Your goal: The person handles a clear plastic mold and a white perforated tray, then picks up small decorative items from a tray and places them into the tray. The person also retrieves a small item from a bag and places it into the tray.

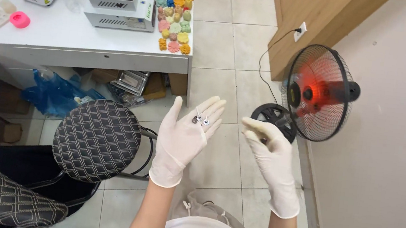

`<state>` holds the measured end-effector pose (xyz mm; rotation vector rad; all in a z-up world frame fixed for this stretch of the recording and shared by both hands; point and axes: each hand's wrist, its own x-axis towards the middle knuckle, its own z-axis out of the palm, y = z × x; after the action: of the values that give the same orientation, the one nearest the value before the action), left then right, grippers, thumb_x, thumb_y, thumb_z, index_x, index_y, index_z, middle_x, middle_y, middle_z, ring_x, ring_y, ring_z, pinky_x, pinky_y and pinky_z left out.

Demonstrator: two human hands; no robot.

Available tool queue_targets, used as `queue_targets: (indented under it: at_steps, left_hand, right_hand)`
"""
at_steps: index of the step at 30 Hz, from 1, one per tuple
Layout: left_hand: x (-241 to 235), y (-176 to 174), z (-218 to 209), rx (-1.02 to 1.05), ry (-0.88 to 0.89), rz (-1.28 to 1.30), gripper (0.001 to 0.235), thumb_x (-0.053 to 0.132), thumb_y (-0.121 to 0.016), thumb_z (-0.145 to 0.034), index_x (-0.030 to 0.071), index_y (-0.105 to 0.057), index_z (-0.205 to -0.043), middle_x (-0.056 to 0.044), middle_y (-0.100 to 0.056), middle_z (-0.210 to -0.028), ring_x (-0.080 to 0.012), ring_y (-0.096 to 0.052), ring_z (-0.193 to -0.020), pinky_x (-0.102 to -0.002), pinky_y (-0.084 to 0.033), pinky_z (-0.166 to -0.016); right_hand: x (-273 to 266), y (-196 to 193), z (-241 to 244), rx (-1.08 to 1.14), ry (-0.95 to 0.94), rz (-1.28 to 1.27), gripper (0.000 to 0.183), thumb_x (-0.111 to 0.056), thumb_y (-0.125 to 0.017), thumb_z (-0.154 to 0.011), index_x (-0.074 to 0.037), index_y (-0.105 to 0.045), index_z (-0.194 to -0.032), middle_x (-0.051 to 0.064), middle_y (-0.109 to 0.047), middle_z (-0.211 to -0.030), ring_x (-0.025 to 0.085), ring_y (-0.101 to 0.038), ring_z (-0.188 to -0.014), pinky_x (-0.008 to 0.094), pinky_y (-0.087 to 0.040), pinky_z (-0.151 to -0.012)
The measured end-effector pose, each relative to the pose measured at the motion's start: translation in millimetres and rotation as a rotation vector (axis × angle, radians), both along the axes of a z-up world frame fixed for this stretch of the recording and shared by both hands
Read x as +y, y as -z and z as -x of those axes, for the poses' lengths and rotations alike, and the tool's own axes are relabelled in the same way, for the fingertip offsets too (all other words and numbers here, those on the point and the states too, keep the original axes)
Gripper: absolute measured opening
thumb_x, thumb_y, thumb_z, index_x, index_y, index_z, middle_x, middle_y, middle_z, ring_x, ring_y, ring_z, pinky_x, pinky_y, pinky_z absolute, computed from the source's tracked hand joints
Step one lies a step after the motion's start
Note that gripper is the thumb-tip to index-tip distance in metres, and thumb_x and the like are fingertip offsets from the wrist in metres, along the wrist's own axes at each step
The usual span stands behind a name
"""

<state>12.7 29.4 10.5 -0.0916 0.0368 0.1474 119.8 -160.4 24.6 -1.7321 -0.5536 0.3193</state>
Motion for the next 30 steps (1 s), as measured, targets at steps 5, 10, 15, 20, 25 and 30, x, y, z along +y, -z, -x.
queue_targets:
  at_steps: [5, 10, 15, 20, 25, 30]
  left_hand:
    - [55.0, 47.5, -14.8, -0.004, -0.047, -0.033, 0.077, 0.046, -0.045, -0.109, -0.013, -0.030, -0.156, -0.024, -0.038, -0.161, -0.0292, -0.037, -0.149, -0.039, -0.028, -0.123]
    - [125.0, 49.4, -40.4, 0.210, -0.067, -0.022, 0.075, 0.047, -0.047, -0.102, -0.013, -0.039, -0.146, -0.023, -0.052, -0.146, -0.0310, -0.051, -0.134, -0.040, -0.037, -0.115]
    - [184.0, 73.2, -65.0, 0.119, -0.036, 0.118, 0.073, 0.045, -0.047, -0.109, -0.015, -0.036, -0.150, -0.021, -0.054, -0.137, -0.0287, -0.053, -0.128, -0.040, -0.039, -0.117]
    - [230.7, 70.5, -83.2, -0.031, -0.089, 0.139, 0.073, 0.044, -0.044, -0.116, -0.015, -0.032, -0.157, -0.021, -0.052, -0.142, -0.0288, -0.051, -0.132, -0.040, -0.038, -0.120]
    - [274.6, 53.3, -100.5, 0.144, -0.197, 0.065, 0.073, 0.044, -0.043, -0.108, -0.014, -0.034, -0.152, -0.024, -0.047, -0.152, -0.0287, -0.048, -0.139, -0.039, -0.038, -0.115]
    - [306.5, 73.1, -123.0, 0.398, -0.280, -0.132, 0.061, 0.037, -0.050, -0.107, -0.007, -0.044, -0.149, -0.017, -0.057, -0.144, -0.0231, -0.056, -0.131, -0.036, -0.044, -0.111]
  right_hand:
    - [113.9, 13.5, -21.2, -0.325, -0.173, 0.176, 0.035, -0.017, -0.079, -0.085, -0.013, -0.076, -0.120, 0.007, -0.067, -0.103, 0.018, -0.064, -0.083, 0.026, -0.054, -0.076]
    - [202.9, 21.3, -52.9, -0.378, -0.300, 0.370, 0.038, -0.021, -0.081, -0.083, -0.013, -0.075, -0.120, 0.006, -0.067, -0.089, 0.023, -0.066, -0.084, 0.036, -0.054, -0.074]
    - [263.2, 63.0, -81.0, -0.454, -0.306, 0.340, 0.021, -0.024, -0.082, -0.082, -0.015, -0.081, -0.101, 0.004, -0.069, -0.089, 0.025, -0.069, -0.083, 0.037, -0.055, -0.072]
    - [315.0, 52.7, -109.8, -0.439, -0.392, 0.233, 0.021, -0.018, -0.082, -0.081, -0.014, -0.080, -0.101, 0.005, -0.069, -0.091, 0.025, -0.068, -0.084, 0.036, -0.055, -0.073]
    - [363.3, 61.0, -144.3, -0.094, -0.534, 0.158, 0.009, -0.007, -0.078, -0.087, -0.006, -0.077, -0.096, 0.005, -0.073, -0.097, 0.017, -0.069, -0.091, 0.031, -0.055, -0.077]
    - [417.2, 101.1, -198.4, 0.668, -0.546, 0.082, 0.014, -0.009, -0.071, -0.095, -0.003, -0.073, -0.106, 0.002, -0.073, -0.096, 0.009, -0.068, -0.089, 0.024, -0.057, -0.083]
